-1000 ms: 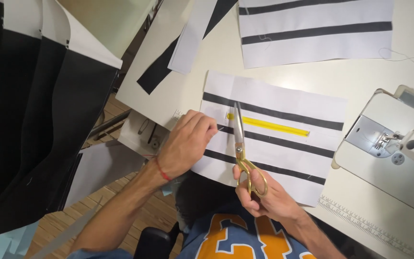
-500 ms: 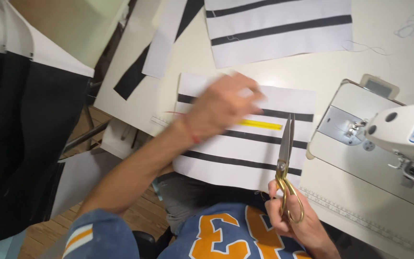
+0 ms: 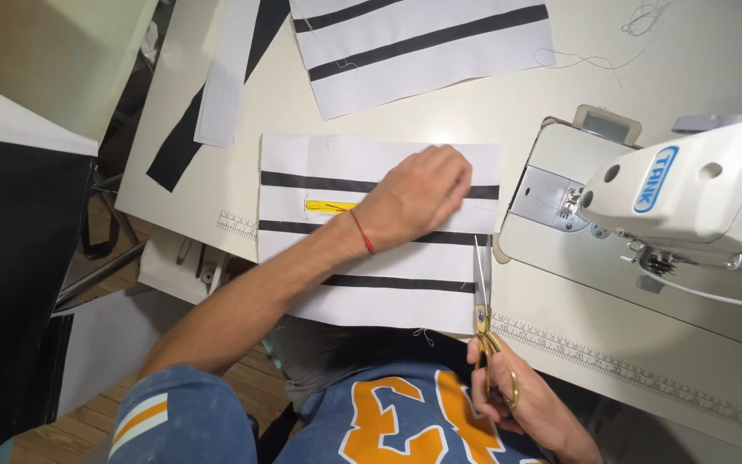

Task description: Cutting and aligning fabric pieces for assembly at a sewing station

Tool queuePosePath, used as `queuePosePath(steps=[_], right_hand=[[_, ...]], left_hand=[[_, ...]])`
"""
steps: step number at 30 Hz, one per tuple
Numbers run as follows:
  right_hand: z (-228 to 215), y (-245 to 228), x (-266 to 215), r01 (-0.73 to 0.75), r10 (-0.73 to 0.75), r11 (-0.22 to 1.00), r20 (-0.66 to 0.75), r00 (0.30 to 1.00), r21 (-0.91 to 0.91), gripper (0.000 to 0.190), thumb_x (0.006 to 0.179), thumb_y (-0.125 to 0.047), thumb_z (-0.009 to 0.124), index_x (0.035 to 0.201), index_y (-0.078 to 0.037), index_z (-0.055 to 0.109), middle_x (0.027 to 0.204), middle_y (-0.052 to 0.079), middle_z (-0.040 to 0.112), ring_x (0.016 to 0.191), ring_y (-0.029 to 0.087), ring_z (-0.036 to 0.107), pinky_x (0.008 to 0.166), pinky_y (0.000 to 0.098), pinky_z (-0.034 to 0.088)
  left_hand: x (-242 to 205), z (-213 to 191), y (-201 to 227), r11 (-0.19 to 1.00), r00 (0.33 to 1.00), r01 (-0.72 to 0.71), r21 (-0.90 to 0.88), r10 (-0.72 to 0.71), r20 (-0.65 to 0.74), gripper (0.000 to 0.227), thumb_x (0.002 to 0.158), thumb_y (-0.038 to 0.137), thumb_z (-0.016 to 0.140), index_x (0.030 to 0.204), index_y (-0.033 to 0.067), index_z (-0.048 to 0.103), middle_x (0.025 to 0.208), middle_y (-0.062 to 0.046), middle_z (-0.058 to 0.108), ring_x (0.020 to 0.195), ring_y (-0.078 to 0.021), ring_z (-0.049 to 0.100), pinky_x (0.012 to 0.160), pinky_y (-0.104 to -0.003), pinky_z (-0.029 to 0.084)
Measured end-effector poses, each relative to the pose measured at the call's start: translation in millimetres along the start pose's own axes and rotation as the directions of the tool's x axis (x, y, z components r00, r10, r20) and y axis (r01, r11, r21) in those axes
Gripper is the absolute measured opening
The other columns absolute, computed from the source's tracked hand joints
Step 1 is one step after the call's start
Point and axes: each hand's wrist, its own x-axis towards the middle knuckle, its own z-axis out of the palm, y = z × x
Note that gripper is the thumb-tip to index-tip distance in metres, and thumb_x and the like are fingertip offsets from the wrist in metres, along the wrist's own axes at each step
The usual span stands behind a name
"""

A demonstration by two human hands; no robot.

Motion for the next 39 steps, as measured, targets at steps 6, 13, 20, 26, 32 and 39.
queuePosePath(steps=[6,13,20,26,32,39], right_hand=[[13,-52,-19,-0.361,0.093,0.533,-0.371,0.924,-0.765,0.046,0.114,-0.071,0.056,0.113,-0.025,0.055,0.074,0.002,0.067,0.071,0.024,0.061,0.074,0.0381,0.049],[10,-45,-9,-0.413,-0.057,0.178,-0.429,0.902,-0.893,0.065,0.111,-0.089,0.046,0.111,-0.024,0.045,0.067,-0.001,0.071,0.065,0.038,0.061,0.070,0.0476,0.052],[13,-46,-8,-0.447,-0.057,0.226,-0.470,0.881,-0.866,0.065,0.110,-0.087,0.046,0.113,-0.022,0.047,0.081,0.010,0.081,0.086,0.054,0.071,0.084,0.0577,0.056],[10,-58,-9,-0.425,-0.045,0.204,-0.442,0.896,-0.882,0.063,0.110,-0.086,0.046,0.115,-0.023,0.050,0.084,0.007,0.082,0.086,0.048,0.072,0.084,0.0542,0.055],[-6,-80,2,-0.535,-0.427,-0.145,-0.435,0.793,-0.833,0.076,0.103,-0.101,0.040,0.125,-0.029,0.056,0.055,-0.010,0.066,0.053,0.018,0.074,0.051,0.0362,0.058],[-19,-108,43,-0.485,-0.587,-0.304,-0.240,0.773,-0.820,0.076,0.111,-0.096,0.042,0.118,-0.022,0.058,0.050,-0.011,0.057,0.043,0.013,0.061,0.044,0.0321,0.049]], left_hand=[[-5,-14,-5,0.974,1.000,0.030,-0.226,-0.031,0.001,0.013,0.118,0.026,0.063,0.117,0.0150,0.070,0.109,-0.002,0.073,0.097,-0.0247,0.065,0.088,-0.039,0.056],[-1,14,6,0.885,0.962,-0.238,0.401,0.271,-0.029,0.024,0.113,0.011,0.070,0.090,0.0159,0.066,0.091,0.000,0.068,0.085,-0.0236,0.060,0.064,-0.040,0.047],[6,-10,-4,0.863,0.973,-0.078,0.499,0.174,-0.149,0.018,0.117,0.016,0.062,0.100,0.0136,0.067,0.093,-0.006,0.061,0.085,-0.0285,0.061,0.065,-0.045,0.050],[-8,-41,-14,0.967,0.987,0.110,-0.231,-0.133,-0.088,0.010,0.119,0.015,0.053,0.111,0.0117,0.060,0.108,-0.005,0.069,0.097,-0.0248,0.058,0.092,-0.040,0.048],[-9,-35,-20,0.920,0.990,-0.006,-0.391,-0.050,-0.133,0.017,0.123,0.026,0.055,0.112,0.0167,0.064,0.117,-0.001,0.070,0.111,-0.0199,0.062,0.106,-0.038,0.044],[-13,-31,-20,0.931,0.985,0.116,-0.347,-0.154,-0.083,0.022,0.122,0.036,0.061,0.114,0.0202,0.074,0.143,0.000,0.064,0.126,-0.0267,0.055,0.115,-0.042,0.044]])
